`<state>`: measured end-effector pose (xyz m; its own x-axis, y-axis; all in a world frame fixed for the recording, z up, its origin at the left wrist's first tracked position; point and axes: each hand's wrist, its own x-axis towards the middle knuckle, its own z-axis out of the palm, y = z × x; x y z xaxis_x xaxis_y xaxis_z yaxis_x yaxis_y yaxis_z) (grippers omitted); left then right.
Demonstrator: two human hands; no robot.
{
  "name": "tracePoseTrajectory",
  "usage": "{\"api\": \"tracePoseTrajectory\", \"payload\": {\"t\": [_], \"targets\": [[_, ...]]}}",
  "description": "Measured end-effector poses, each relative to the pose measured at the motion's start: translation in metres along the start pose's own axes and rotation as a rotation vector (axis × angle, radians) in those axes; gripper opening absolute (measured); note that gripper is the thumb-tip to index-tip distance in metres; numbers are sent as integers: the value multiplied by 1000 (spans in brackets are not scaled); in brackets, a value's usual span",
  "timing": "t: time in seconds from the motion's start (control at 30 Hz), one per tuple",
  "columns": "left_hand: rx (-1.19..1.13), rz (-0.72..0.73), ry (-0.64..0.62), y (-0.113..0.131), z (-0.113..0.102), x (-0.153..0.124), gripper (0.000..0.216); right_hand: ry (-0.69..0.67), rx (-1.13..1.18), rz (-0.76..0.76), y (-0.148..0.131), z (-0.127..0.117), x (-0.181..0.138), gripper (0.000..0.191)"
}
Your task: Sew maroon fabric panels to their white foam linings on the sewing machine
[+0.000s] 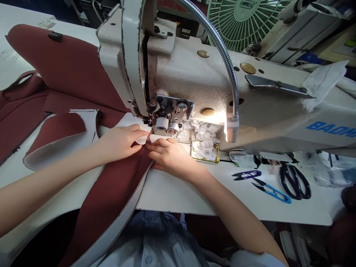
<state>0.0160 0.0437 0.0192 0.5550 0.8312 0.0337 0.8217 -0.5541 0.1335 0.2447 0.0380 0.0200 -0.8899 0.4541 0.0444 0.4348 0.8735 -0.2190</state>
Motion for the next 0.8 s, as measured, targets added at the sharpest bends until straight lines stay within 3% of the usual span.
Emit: {"api": "tracePoseTrajectory", "payload": {"t": [0.27,0.47,0.63,0.8], "targets": [[107,-38,40,8,6,12,29,32,-33,26,9,5,6,22],[79,5,-23,6,-6,14,28,64,-22,19,11,11,6,41],[97,-31,-122,9,-12,22,31,60,-59,39,9,10,10,42],[127,8,-103,6,-11,24,32,103,-111,84,6,16,14,40]]}}
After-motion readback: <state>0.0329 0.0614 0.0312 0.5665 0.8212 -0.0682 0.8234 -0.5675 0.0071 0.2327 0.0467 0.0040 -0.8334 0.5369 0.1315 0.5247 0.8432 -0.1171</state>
